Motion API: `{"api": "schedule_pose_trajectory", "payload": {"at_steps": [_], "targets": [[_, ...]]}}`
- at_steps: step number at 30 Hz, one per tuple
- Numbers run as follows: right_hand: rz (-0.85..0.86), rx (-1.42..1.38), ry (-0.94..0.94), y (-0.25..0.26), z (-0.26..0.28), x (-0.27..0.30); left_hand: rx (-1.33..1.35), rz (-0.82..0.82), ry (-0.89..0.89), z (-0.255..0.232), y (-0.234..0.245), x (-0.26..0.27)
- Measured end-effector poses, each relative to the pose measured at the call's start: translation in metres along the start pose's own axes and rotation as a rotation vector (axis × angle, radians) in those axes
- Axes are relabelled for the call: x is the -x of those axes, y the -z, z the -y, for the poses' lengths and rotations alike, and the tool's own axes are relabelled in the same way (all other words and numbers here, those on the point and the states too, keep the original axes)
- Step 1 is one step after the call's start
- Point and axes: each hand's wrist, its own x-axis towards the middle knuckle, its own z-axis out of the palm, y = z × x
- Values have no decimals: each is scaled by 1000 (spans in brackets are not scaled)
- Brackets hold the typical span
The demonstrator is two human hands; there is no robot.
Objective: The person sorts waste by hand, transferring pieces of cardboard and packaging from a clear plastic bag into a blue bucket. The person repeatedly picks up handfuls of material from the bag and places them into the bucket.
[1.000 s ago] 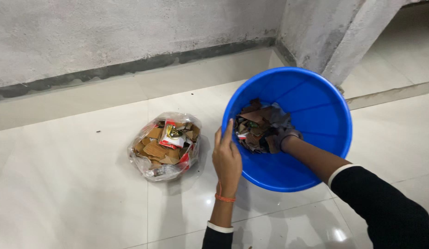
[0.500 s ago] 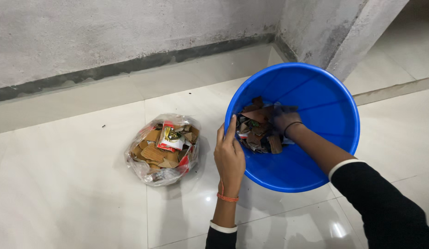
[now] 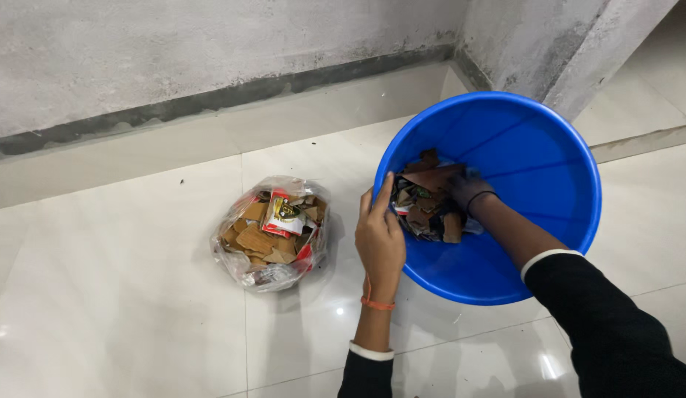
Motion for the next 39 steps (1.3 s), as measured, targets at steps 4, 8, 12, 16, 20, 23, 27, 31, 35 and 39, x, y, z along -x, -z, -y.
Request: {"api": "schedule_pose_trajectory", "payload": {"at_steps": [4, 8, 12, 16, 20, 23, 27, 31, 35, 39], "targets": [[-28, -101, -37, 25, -16, 21, -20, -25, -58, -4, -7, -4], [-83, -244, -41, 79, -32, 44, -50, -4, 2, -3, -18, -17], [-235, -467, -56, 135, -37, 79, -119, -22, 39, -1, -28, -32], [-239, -732, -19, 184, -39, 110, -117, 1, 82, 3, -34, -49], [-594, -877, 160, 224, -37, 135, 7, 44, 116, 17, -49, -59], [-641, -991, 150, 253, -31, 151, 117, 69, 75, 34, -60, -66], [-796, -1029, 216, 291, -14, 164, 372, 109, -55, 57, -59, -81], [-873, -962, 291, 317, 19, 164, 613, 310, 330, 67, -46, -83], [-902, -979, 453, 323, 68, 152, 786, 245, 440, 80, -13, -66], [-813, -1010, 573, 314, 134, 129, 976, 109, 734, 110, 53, -31]]}}
